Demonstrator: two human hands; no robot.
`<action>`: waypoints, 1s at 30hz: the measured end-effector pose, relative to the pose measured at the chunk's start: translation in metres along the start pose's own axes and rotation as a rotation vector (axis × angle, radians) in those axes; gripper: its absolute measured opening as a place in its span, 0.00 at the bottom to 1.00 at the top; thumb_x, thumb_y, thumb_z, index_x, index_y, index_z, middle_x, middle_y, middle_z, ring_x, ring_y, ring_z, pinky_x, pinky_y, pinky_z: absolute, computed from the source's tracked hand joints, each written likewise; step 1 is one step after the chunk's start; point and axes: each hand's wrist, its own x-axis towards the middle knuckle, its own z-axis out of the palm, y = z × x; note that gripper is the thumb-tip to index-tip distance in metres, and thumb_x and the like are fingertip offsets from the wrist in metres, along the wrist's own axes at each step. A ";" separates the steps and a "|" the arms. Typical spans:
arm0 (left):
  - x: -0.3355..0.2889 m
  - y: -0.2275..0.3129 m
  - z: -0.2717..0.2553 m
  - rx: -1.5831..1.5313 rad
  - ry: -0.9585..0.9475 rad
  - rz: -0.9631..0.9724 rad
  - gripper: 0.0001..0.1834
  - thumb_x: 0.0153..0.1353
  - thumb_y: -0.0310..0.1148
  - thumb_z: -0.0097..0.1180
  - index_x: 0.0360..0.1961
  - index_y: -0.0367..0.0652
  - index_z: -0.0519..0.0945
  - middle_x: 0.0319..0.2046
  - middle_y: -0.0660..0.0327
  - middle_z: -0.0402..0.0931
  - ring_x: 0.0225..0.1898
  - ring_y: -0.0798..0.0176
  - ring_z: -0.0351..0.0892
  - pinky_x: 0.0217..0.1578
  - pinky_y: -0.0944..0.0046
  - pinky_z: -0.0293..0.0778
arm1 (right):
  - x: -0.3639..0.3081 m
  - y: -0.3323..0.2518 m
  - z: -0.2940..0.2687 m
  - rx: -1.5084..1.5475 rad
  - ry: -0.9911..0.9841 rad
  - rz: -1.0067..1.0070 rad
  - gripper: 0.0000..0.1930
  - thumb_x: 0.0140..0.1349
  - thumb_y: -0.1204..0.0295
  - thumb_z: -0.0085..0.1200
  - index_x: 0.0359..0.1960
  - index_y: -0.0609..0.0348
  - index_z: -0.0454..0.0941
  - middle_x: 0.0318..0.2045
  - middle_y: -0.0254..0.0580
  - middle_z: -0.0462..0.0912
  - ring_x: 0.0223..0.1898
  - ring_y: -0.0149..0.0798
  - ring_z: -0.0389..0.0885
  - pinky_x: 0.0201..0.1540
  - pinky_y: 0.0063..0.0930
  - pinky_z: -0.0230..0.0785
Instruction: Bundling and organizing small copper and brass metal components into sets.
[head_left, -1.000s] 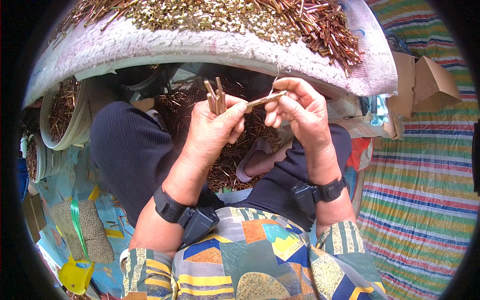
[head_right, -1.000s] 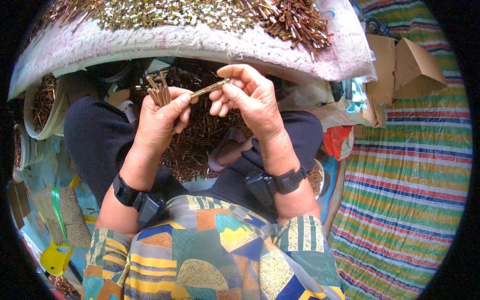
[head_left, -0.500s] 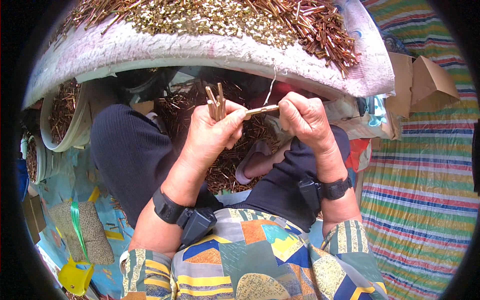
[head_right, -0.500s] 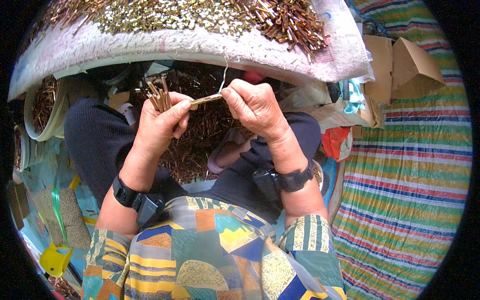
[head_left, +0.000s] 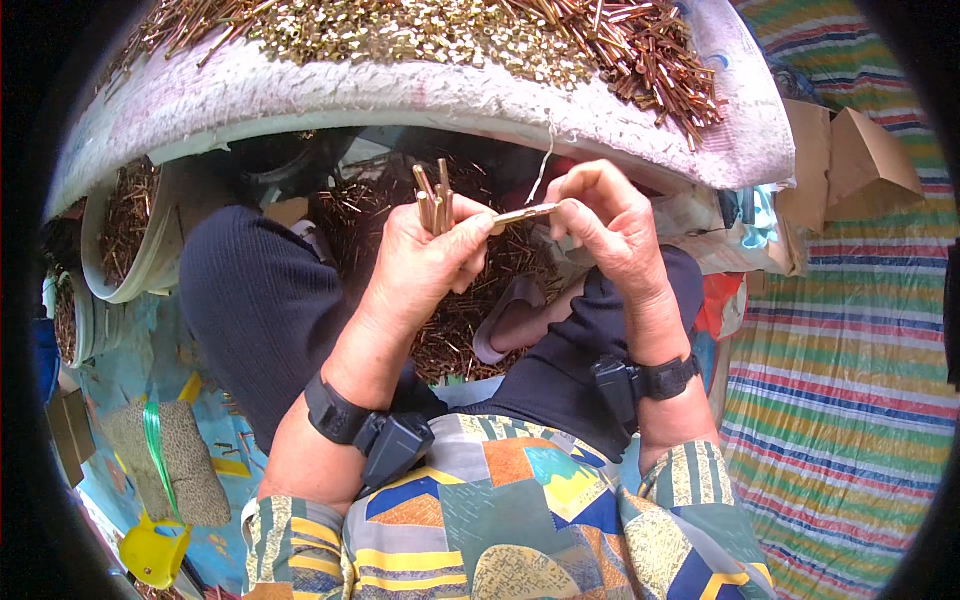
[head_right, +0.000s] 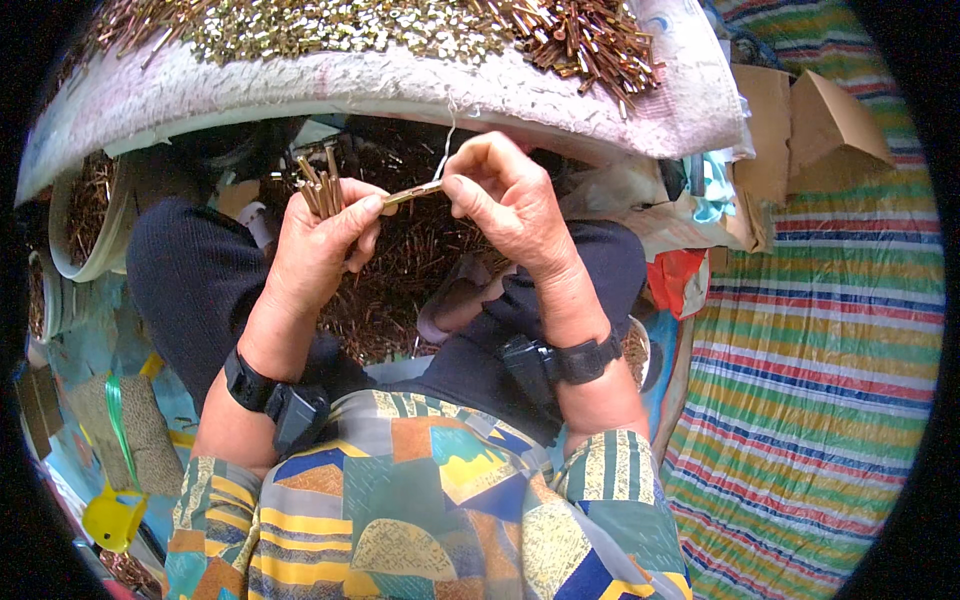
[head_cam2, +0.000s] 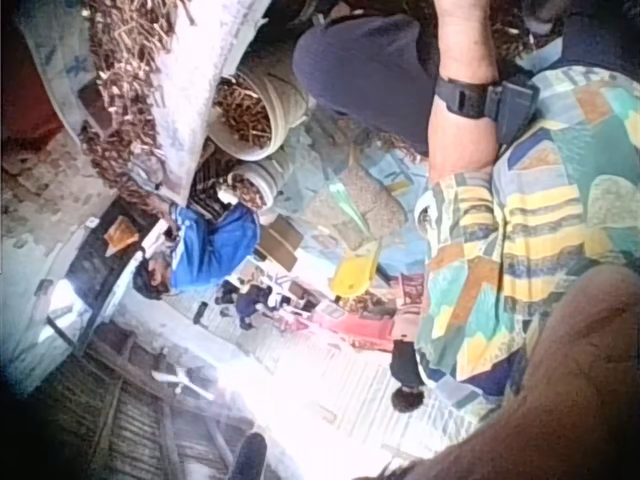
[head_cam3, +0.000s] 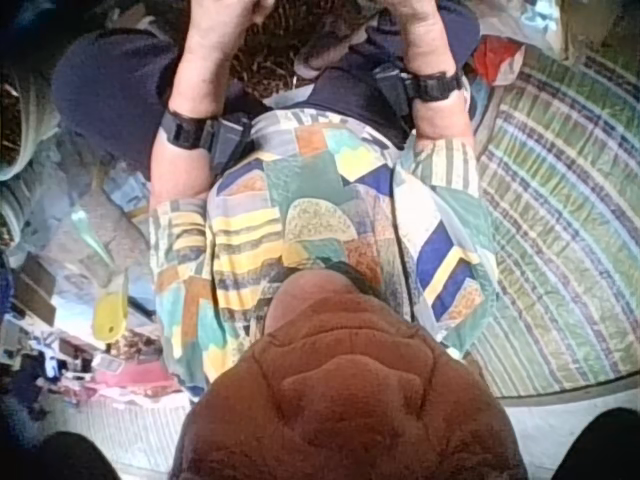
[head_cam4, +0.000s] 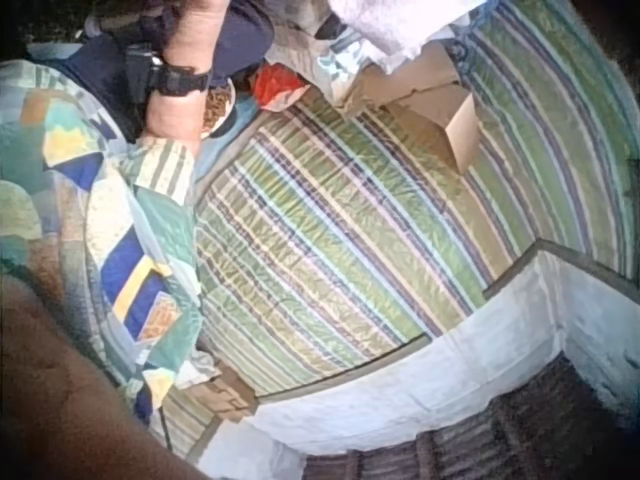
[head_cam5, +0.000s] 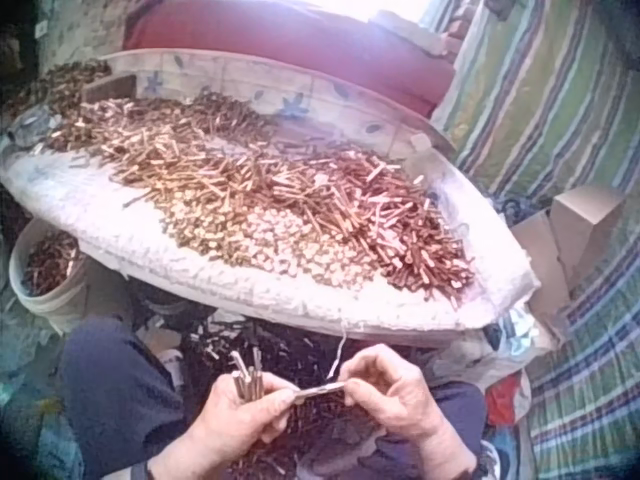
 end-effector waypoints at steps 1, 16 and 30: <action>0.000 -0.001 0.000 -0.001 -0.010 0.001 0.09 0.56 0.32 0.55 0.30 0.37 0.77 0.12 0.68 0.67 0.11 0.77 0.62 0.10 0.77 0.57 | -0.001 0.001 0.002 -0.032 0.023 -0.067 0.13 0.62 0.64 0.48 0.24 0.61 0.71 0.16 0.29 0.72 0.16 0.19 0.66 0.18 0.14 0.59; -0.003 0.001 -0.003 -0.001 -0.020 -0.014 0.08 0.55 0.33 0.55 0.29 0.37 0.77 0.12 0.69 0.66 0.11 0.77 0.61 0.11 0.77 0.57 | -0.003 -0.002 -0.005 0.109 -0.058 0.104 0.09 0.62 0.70 0.48 0.25 0.61 0.69 0.17 0.28 0.71 0.18 0.20 0.68 0.23 0.14 0.62; -0.006 0.012 -0.006 -0.115 -0.110 -0.124 0.10 0.56 0.34 0.55 0.36 0.38 0.78 0.11 0.74 0.62 0.10 0.80 0.55 0.10 0.78 0.51 | -0.006 0.016 0.003 -0.329 -0.120 0.059 0.17 0.59 0.70 0.51 0.14 0.61 0.65 0.09 0.29 0.64 0.15 0.19 0.57 0.15 0.19 0.55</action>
